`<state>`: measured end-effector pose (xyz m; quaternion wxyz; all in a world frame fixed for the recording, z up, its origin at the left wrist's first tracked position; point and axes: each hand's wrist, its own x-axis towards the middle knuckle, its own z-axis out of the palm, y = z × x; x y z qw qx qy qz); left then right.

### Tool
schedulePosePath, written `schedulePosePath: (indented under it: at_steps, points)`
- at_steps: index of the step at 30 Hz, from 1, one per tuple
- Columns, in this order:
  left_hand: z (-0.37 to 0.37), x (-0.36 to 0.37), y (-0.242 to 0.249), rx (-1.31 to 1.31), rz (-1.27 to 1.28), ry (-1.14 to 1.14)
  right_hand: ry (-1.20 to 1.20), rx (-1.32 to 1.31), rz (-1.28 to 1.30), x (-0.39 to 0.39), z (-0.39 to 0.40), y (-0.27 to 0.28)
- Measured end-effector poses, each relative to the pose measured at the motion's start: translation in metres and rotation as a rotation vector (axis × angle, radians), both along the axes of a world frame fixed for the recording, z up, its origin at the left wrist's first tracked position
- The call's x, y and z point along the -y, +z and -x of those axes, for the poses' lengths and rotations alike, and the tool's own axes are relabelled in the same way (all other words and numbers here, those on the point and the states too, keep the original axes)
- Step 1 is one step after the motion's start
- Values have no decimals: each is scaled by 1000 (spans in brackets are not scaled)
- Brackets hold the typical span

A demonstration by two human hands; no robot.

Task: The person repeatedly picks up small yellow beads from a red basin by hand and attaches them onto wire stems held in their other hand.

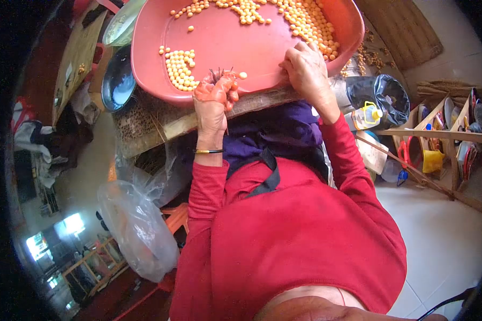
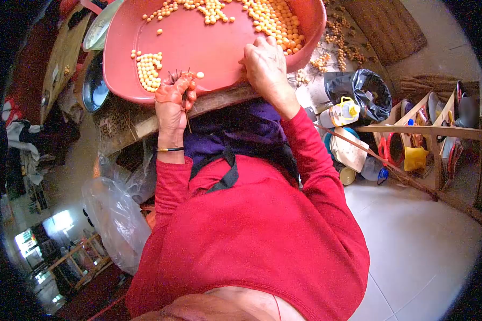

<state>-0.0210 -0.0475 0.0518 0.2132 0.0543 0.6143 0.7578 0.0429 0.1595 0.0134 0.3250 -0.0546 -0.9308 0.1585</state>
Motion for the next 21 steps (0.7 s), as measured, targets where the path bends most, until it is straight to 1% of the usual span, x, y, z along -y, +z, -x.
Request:
schedulePosePath:
  at_steps: [2, 6, 7, 11, 17, 21]
  points:
    - [0, 0, -2, 0, 3, -8, -4, -7, 11, 0, 1, 0]
    - [-1, 0, -4, -35, 51, -7, 99, -131, 597, 27, 8, 14]
    - [-1, 0, -2, -36, 53, -8, 98, -132, 599, 34, 11, 15]
    - [-6, -2, 8, -36, 72, 4, 287, -326, 1252, 59, 25, 14]
    - [-7, -1, 5, -57, 76, 8, 330, -204, 1121, 75, 29, 10]
    - [-7, -1, 5, -83, 84, -19, 321, -343, 1190, 66, 32, 13]
